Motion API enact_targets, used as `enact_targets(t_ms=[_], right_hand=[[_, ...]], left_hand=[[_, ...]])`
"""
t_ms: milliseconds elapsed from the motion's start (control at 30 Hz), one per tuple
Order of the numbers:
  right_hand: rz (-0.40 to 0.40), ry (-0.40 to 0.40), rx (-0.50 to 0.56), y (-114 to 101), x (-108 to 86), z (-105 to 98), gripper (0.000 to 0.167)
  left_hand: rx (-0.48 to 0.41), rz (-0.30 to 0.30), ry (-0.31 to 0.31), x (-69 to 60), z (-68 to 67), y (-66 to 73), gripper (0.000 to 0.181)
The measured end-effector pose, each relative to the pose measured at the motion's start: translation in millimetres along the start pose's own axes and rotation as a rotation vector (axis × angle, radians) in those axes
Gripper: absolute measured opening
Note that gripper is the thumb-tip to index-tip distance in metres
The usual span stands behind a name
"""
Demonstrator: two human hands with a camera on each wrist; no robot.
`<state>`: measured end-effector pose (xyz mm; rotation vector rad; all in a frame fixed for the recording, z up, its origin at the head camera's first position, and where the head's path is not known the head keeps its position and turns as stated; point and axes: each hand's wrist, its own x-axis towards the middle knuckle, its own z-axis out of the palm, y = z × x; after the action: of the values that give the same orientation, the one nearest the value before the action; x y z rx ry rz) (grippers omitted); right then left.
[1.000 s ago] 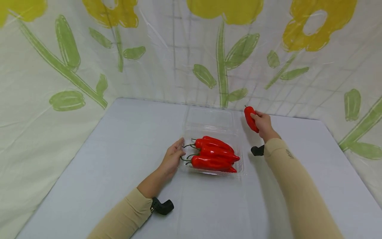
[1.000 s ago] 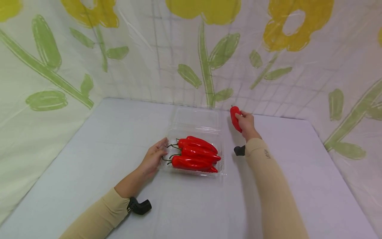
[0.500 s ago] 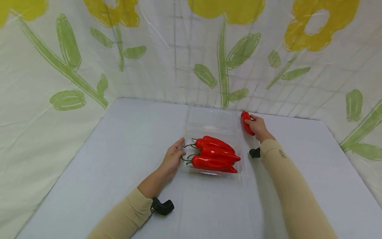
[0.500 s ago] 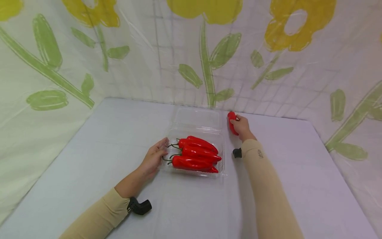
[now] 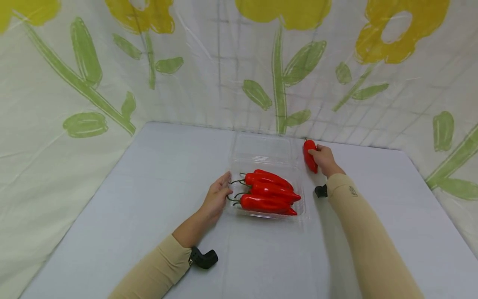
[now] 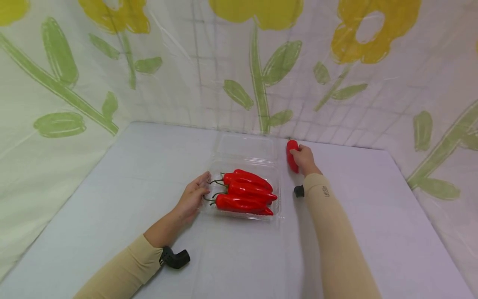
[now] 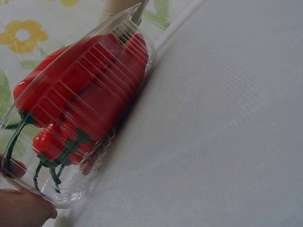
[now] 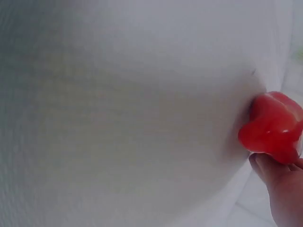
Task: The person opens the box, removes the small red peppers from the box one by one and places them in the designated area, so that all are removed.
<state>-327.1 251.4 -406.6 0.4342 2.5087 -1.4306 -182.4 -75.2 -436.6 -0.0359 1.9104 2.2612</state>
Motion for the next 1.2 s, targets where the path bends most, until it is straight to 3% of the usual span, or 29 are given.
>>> enact_targets(t_ms=[433,767,967,1200], right_hand=[[0.021,-0.022,-0.034,0.3,-0.4,-4.5,0.064],[-0.061,0.032,-0.064,-16.6,-17.9,-19.5,0.07],[-0.173,-0.053,-0.161,-27.4,-34.4,-25.1,0.073],[-0.285,-0.191,-0.224,-40.2,-61.6,-21.7,0.073]], left_hand=[[0.003,-0.019,0.005,1.3,0.6,-0.8,0.061],[0.008,-0.018,0.009,-0.7,1.3,0.7,0.061],[0.012,0.015,-0.004,-1.8,0.6,0.3,0.063],[0.019,0.0,0.004,-2.0,1.5,2.0,0.061]])
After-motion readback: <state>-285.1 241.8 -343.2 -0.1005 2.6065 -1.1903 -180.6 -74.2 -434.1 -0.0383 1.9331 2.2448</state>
